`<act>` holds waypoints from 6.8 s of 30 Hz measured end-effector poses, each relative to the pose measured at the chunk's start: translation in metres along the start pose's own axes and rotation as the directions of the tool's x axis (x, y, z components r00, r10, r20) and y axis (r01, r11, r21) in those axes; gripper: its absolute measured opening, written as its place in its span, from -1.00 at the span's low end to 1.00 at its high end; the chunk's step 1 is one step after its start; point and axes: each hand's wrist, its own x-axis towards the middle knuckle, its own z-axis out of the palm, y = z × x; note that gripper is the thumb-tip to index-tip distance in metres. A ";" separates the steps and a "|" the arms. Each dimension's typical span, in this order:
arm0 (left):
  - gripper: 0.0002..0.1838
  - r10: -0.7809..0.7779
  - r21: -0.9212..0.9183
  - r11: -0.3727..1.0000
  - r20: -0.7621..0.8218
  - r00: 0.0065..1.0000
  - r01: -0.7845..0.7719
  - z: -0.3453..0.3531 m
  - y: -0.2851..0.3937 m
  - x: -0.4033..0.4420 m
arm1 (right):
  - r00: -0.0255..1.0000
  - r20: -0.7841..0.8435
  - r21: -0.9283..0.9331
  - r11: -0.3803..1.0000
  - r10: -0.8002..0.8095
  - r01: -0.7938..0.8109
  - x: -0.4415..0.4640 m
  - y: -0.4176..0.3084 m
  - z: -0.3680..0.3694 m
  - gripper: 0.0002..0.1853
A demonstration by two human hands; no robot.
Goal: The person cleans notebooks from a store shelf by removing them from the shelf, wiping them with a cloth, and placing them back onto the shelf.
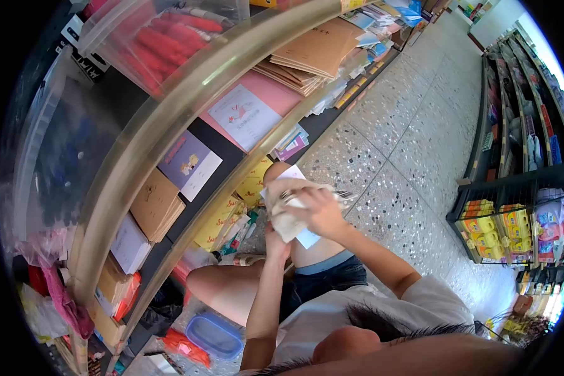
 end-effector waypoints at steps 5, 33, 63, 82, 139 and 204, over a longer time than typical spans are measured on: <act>-0.68 0.001 0.073 0.997 0.144 0.990 -0.012 -0.023 -0.014 0.021 | 0.888 0.101 0.075 0.886 0.449 -0.457 0.003 0.045 0.049 -0.51; -0.47 0.704 0.849 -0.319 0.509 0.495 -0.420 0.031 -0.006 -0.016 | 0.497 0.431 0.704 0.064 0.753 -0.707 -0.059 0.073 0.001 -0.37; -0.75 0.267 0.148 0.951 0.057 0.962 -0.273 -0.022 -0.025 0.008 | 0.830 -0.009 -0.119 0.823 0.558 -0.555 -0.008 0.069 -0.030 -0.43; -0.79 0.135 -0.044 0.990 -0.006 0.991 -0.136 -0.010 -0.017 0.016 | 0.594 0.213 -0.044 0.615 0.776 -0.788 -0.125 0.103 0.023 -0.48; -0.74 0.557 0.213 0.830 -0.302 0.774 -0.515 -0.147 0.085 -0.197 | 0.489 0.870 0.390 -0.698 0.065 -0.600 0.076 -0.200 0.094 -0.64; -0.70 0.740 0.070 0.497 -0.555 0.381 -0.865 -0.257 0.273 -0.102 | 0.507 0.815 0.566 -0.569 0.280 -0.597 0.044 -0.134 0.075 -0.46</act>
